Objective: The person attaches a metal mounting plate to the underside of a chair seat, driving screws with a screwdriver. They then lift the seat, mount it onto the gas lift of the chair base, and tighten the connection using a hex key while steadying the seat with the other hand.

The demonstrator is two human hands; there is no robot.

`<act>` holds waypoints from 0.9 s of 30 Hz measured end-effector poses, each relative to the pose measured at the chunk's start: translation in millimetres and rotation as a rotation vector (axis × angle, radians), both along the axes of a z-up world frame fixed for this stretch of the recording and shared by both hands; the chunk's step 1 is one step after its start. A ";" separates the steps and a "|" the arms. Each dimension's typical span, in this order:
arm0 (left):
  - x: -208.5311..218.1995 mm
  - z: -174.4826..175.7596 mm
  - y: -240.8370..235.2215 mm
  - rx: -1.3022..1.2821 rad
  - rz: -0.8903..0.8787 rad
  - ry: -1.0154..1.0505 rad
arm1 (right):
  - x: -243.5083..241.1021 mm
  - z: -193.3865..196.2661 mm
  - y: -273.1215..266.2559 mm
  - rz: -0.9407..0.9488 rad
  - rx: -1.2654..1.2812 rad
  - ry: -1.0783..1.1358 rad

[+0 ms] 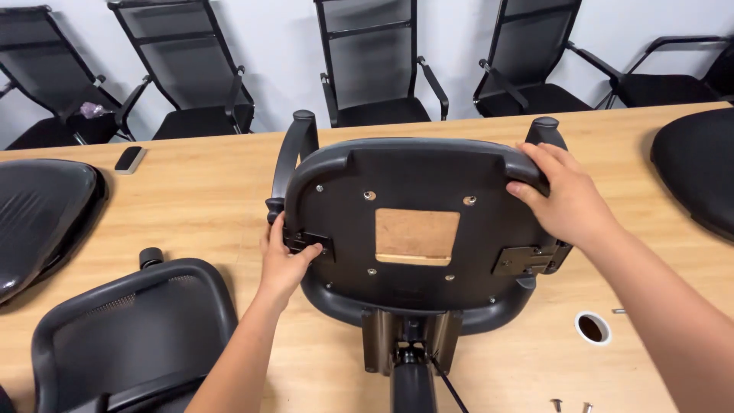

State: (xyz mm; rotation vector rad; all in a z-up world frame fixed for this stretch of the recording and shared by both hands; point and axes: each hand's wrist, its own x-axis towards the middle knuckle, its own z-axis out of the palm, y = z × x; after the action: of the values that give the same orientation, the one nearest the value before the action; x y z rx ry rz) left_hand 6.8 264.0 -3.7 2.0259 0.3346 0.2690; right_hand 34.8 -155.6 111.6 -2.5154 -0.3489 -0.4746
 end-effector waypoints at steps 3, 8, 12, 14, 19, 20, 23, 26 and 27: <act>-11.1 -7.8 -8.6 -0.220 -0.020 0.097 | -22.2 1.5 23.9 -0.129 -0.005 -0.060; -25.2 -45.2 -23.7 -0.311 -0.003 0.077 | -35.9 -11.8 38.9 -0.218 0.115 -0.051; -56.8 -101.8 -55.6 -0.129 -0.121 0.188 | -57.3 -40.2 43.9 -0.286 0.141 -0.137; -79.5 -96.7 -75.4 -0.020 -0.174 0.329 | -71.6 -60.7 48.4 -0.297 0.158 -0.165; -111.2 -52.2 -101.5 -0.111 -0.261 0.438 | -88.3 -136.1 52.1 -0.203 0.129 0.073; -112.9 -55.3 -103.9 -0.109 -0.275 0.435 | -93.8 -135.4 55.0 -0.216 0.128 0.068; -121.4 -61.1 -101.4 -0.116 -0.242 0.398 | -101.6 -133.5 72.3 -0.144 0.303 0.556; -122.5 -55.2 -99.1 -0.148 -0.241 0.403 | -101.9 -115.3 78.3 -0.063 0.137 0.305; -124.0 -52.2 -99.4 -0.185 -0.238 0.416 | -99.3 -101.7 77.4 -0.094 0.148 0.093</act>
State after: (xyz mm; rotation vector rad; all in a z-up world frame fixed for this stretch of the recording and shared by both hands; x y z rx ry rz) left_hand -117.2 164.6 -55.9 1.9045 0.3553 -0.3255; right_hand -64.5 -78.2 9.9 -2.4078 -0.1541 -0.4023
